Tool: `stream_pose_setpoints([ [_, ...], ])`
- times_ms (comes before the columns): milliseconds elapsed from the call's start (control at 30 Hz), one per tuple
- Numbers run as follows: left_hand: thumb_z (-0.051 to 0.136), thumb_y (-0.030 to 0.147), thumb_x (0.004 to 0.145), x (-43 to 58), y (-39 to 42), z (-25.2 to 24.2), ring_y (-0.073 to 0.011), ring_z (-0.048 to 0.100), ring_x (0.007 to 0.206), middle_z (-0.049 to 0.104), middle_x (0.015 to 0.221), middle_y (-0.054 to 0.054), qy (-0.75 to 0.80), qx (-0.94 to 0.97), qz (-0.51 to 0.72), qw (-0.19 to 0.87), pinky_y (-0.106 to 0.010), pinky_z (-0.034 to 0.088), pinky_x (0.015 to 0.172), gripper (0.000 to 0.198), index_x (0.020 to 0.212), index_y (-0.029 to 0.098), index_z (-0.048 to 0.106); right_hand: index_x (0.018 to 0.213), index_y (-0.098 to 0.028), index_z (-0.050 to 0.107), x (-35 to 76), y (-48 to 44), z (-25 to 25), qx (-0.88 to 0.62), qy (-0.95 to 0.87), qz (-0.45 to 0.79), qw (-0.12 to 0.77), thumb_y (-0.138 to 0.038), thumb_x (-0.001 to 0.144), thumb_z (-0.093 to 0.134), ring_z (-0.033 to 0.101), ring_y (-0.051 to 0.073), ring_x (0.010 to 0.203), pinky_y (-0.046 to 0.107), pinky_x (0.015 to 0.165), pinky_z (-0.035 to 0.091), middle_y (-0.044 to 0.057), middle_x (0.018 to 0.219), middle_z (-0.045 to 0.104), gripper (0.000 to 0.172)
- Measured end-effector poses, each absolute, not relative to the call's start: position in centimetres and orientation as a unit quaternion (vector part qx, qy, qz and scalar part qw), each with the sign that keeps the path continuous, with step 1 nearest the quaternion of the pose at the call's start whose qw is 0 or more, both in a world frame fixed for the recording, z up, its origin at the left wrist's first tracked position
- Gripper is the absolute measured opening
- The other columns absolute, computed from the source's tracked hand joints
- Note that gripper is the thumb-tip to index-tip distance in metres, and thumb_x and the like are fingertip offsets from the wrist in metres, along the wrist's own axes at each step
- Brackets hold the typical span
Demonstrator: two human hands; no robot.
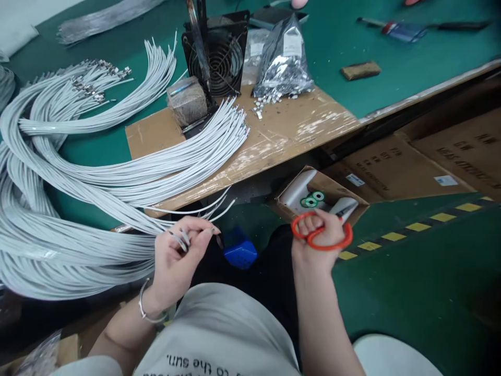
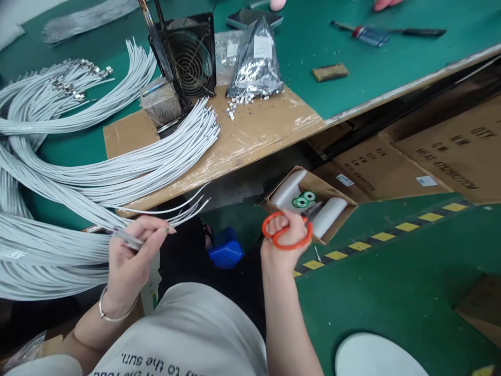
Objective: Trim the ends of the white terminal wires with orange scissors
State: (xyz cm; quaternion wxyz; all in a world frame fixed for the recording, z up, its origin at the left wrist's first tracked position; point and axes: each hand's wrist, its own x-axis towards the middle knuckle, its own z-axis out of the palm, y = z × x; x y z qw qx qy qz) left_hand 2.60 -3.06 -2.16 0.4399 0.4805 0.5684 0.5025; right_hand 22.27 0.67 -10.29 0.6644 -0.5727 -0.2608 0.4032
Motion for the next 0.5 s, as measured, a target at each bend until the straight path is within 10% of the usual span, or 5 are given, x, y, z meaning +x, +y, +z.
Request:
stream_pose_setpoints([
  [367, 0.081, 0.038, 0.098, 1.8, -1.4, -1.9, -0.0088, 0.048, 0.048, 0.071, 0.063, -0.001, 0.536, 0.448, 0.407, 0.588, -0.024, 0.044, 0.05, 0.021, 0.098, 0.019, 0.091, 0.049, -0.021, 0.056, 25.4, -1.4, -11.4, -0.63, -0.309, 0.405, 0.586, -0.042, 0.081, 0.091, 0.046, 0.011, 0.051, 0.03, 0.055, 0.037, -0.004, 0.048, 0.05, 0.052],
  [500, 0.079, 0.034, 0.1, 1.6, -1.3, -1.9, -0.0205, 0.075, 0.091, 0.084, 0.101, -0.009, 0.515, 0.499, 0.416, 0.559, -0.032, 0.062, 0.084, 0.018, 0.101, 0.023, 0.092, 0.056, -0.022, 0.067, 25.8, -1.3, -8.9, -0.622, -0.36, 0.358, 0.596, -0.036, 0.082, 0.091, 0.052, 0.014, 0.059, 0.032, 0.06, 0.041, -0.002, 0.057, 0.058, 0.038],
])
